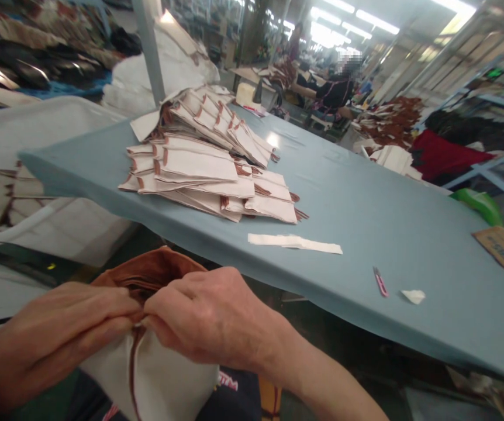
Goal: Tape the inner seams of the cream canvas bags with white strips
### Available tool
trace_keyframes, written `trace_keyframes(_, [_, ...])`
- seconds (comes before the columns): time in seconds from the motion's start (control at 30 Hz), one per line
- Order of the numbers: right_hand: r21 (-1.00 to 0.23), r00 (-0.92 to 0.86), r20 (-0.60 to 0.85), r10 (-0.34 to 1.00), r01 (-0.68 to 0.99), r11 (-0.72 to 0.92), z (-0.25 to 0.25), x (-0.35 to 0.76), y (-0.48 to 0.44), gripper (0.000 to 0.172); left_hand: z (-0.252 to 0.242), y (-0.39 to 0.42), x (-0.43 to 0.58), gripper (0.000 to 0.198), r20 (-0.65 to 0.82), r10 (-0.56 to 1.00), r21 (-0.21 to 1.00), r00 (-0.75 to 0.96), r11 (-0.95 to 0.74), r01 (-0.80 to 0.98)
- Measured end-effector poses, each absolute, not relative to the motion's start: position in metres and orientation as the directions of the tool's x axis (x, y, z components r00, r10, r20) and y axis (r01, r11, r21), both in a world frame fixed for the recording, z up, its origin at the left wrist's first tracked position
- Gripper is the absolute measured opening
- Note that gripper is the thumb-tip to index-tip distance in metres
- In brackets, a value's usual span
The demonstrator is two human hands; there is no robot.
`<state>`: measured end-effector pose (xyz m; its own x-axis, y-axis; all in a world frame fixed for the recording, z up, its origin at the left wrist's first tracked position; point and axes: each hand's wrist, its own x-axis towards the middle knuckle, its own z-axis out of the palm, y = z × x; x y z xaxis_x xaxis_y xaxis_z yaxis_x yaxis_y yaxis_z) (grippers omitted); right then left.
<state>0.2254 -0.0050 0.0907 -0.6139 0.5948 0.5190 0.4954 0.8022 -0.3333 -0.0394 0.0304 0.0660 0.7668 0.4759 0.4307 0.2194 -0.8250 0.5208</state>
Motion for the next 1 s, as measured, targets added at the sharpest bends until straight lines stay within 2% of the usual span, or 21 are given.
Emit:
trace_keyframes(0.2, [-0.185, -0.631, 0.541, 0.555, 0.555, 0.811, 0.088, 0.225, -0.007, 0.039, 0.075, 0.038, -0.033, 0.029, 0.321, 0.514, 0.661, 0.796, -0.723, 0.201])
trace_keyframes(0.3, [-0.160, -0.669, 0.487, 0.561, 0.563, 0.810, 0.099, 0.224, -0.014, 0.041, 0.077, 0.037, -0.030, 0.032, 0.268, 0.516, 0.698, 0.814, -0.686, 0.206])
trace_keyframes(0.4, [-0.196, -0.687, 0.417, 0.596, 0.572, 0.797, 0.112, 0.221, -0.022, 0.045, 0.078, 0.032, -0.025, 0.033, 0.328, 0.511, 0.621, 0.795, -0.750, 0.226])
trace_keyframes(0.5, [-0.219, -0.678, 0.418, 0.605, 0.571, 0.791, 0.116, 0.220, -0.026, 0.045, 0.081, 0.026, -0.016, 0.034, 0.401, 0.508, 0.531, 0.762, -0.807, 0.258])
trace_keyframes(0.57, [-0.245, -0.669, 0.426, 0.609, 0.563, 0.790, 0.111, 0.222, -0.025, 0.044, 0.083, 0.021, -0.011, 0.034, 0.424, 0.525, 0.525, 0.738, -0.806, 0.272])
trace_keyframes(0.67, [-0.358, -0.644, 0.483, 0.593, 0.473, 0.805, 0.096, 0.229, -0.012, 0.038, 0.079, 0.014, -0.009, 0.034, 0.405, 0.577, 0.609, 0.709, -0.749, 0.261])
trace_keyframes(0.77, [-0.600, -0.629, 0.459, 0.627, 0.300, 0.741, 0.079, 0.234, 0.007, 0.037, 0.066, 0.007, -0.011, 0.041, 0.328, 0.664, 0.745, 0.672, -0.619, 0.248])
trace_keyframes(0.83, [-0.783, -0.640, 0.357, 0.680, 0.191, 0.591, 0.069, 0.232, 0.019, 0.043, 0.056, 0.002, -0.011, 0.047, 0.266, 0.760, 0.835, 0.593, -0.489, 0.253])
trace_keyframes(0.9, [-0.928, -0.649, 0.231, 0.725, 0.077, 0.365, 0.059, 0.226, 0.027, 0.052, 0.048, -0.003, -0.006, 0.056, 0.160, 0.853, 0.934, 0.497, -0.294, 0.203])
trace_keyframes(1.0, [-0.998, -0.649, 0.066, 0.758, -0.038, 0.055, 0.041, 0.218, 0.033, 0.062, 0.044, -0.012, 0.004, 0.067, -0.118, 0.906, 0.992, 0.406, 0.124, 0.012])
